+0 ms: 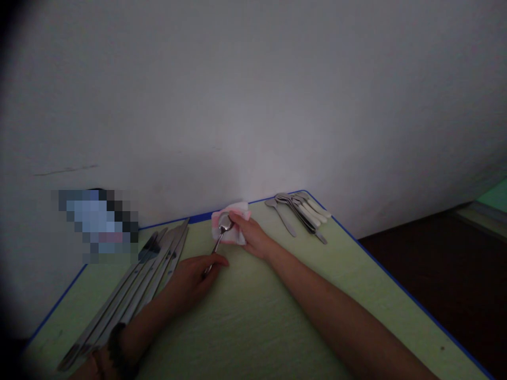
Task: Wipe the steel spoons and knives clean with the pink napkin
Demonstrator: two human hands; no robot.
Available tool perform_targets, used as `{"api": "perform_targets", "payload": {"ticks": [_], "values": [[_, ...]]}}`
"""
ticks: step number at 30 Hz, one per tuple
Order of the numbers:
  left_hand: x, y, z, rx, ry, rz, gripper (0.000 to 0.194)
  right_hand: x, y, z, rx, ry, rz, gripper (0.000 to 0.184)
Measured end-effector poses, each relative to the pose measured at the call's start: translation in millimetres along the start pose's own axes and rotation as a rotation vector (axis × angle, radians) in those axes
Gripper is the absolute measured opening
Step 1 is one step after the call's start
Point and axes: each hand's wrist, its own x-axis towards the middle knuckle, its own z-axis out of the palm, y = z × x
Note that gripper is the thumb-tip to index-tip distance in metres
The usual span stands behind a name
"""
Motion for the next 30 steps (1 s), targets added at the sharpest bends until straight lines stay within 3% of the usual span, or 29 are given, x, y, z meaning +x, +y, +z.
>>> {"api": "perform_targets", "payload": {"ticks": [30], "values": [[-0.4, -0.8, 0.3, -0.017, 0.001, -0.001, 0.026, -0.7, -0.4, 0.5, -0.018, -0.007, -0.002, 0.012]]}}
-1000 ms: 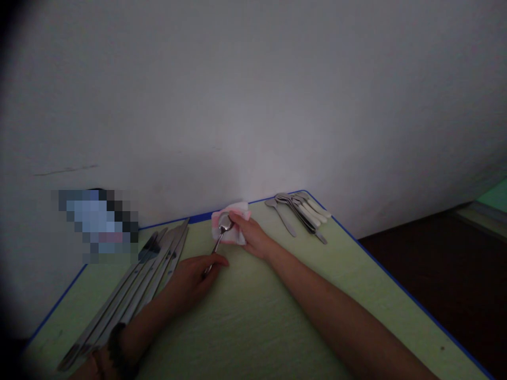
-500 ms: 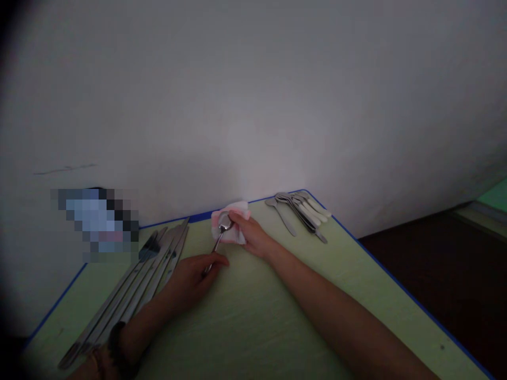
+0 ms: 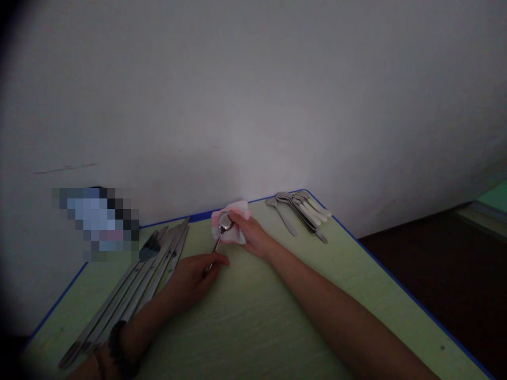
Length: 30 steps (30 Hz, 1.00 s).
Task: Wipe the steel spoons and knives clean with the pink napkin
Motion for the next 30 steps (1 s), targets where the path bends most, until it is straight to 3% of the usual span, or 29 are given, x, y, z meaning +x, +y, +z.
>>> {"api": "perform_targets", "payload": {"ticks": [11, 16, 21, 30], "values": [[2, 4, 0.0, 0.015, 0.059, -0.009, 0.028, 2, 2, -2, -0.011, -0.047, -0.005, 0.012], [1, 2, 0.1, -0.021, 0.054, 0.006, 0.030, 9, 1, -7, 0.115, 0.029, 0.020, 0.009], [1, 2, -0.2, -0.136, 0.118, -0.064, 0.040, 10, -4, -5, 0.189, 0.120, 0.027, 0.014], [3, 2, -0.8, -0.154, 0.066, -0.169, 0.036, 8, -3, -5, 0.209, 0.063, 0.032, 0.015]]}}
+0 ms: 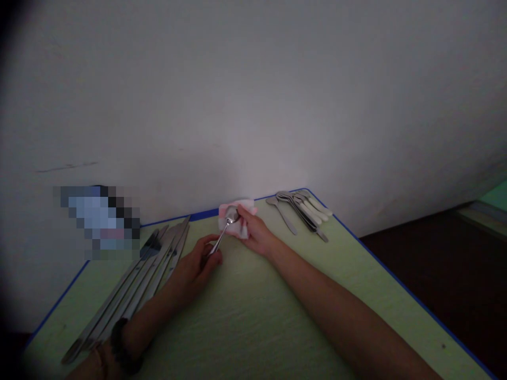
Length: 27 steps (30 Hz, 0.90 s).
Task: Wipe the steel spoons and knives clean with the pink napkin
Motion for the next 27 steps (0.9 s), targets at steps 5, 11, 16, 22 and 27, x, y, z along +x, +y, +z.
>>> {"api": "perform_targets", "payload": {"ticks": [5, 11, 16, 22, 27], "values": [[0, 1, -0.3, 0.086, -0.038, 0.023, 0.029, 1, 0, -2, 0.018, 0.020, -0.035, 0.012], [0, 1, -0.8, 0.141, -0.080, -0.029, 0.033, 5, 4, -6, -0.001, -0.007, -0.061, 0.017], [1, 4, 0.9, 0.293, -0.097, -0.073, 0.034, 9, 8, -11, -0.059, -0.079, -0.092, 0.009], [2, 16, -0.1, 0.445, -0.131, -0.160, 0.034, 4, 10, -8, -0.152, -0.142, -0.133, 0.024], [0, 14, -0.5, 0.371, -0.088, -0.173, 0.035, 4, 12, -4, -0.154, -0.093, -0.157, 0.017]]}}
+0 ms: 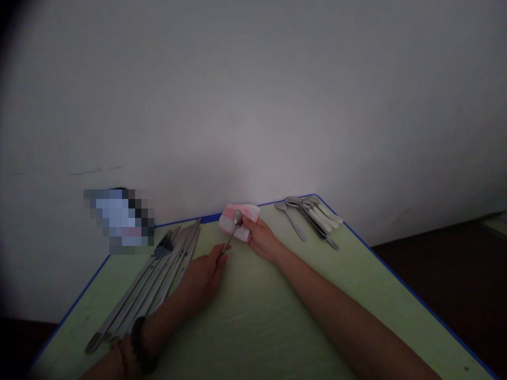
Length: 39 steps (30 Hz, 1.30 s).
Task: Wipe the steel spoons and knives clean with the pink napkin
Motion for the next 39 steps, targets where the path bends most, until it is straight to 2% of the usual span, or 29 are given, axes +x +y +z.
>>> {"api": "perform_targets", "payload": {"ticks": [5, 8, 12, 18, 26, 30, 36, 39], "values": [[-2, -9, 2.1, -0.307, 0.159, 0.048, 0.046, -4, 0, 2, -0.054, -0.045, 0.068, 0.029], [-1, -11, 3.0, -0.366, 0.243, 0.085, 0.044, -5, -3, 1, -0.026, -0.021, 0.092, 0.021], [2, -12, 5.4, -0.326, 0.296, 0.246, 0.040, -3, -11, 2, 0.089, -0.020, 0.096, 0.018], [0, -11, 11.8, 0.008, 0.243, 0.412, 0.040, -1, -13, 3, 0.096, -0.021, 0.118, 0.031], [-2, -10, 9.6, 0.015, 0.151, 0.494, 0.028, -4, -10, 6, 0.029, -0.074, 0.126, 0.027], [-4, -7, 9.1, 0.055, 0.133, 0.470, 0.033, -3, -9, 5, 0.020, -0.029, 0.142, 0.030], [-5, -1, 6.4, 0.200, 0.034, 0.291, 0.050, 0, -5, 4, 0.062, 0.010, 0.132, 0.030], [-6, -1, 5.3, 0.217, 0.067, 0.293, 0.050, 1, -8, 3, 0.126, 0.063, 0.114, 0.032]]}}
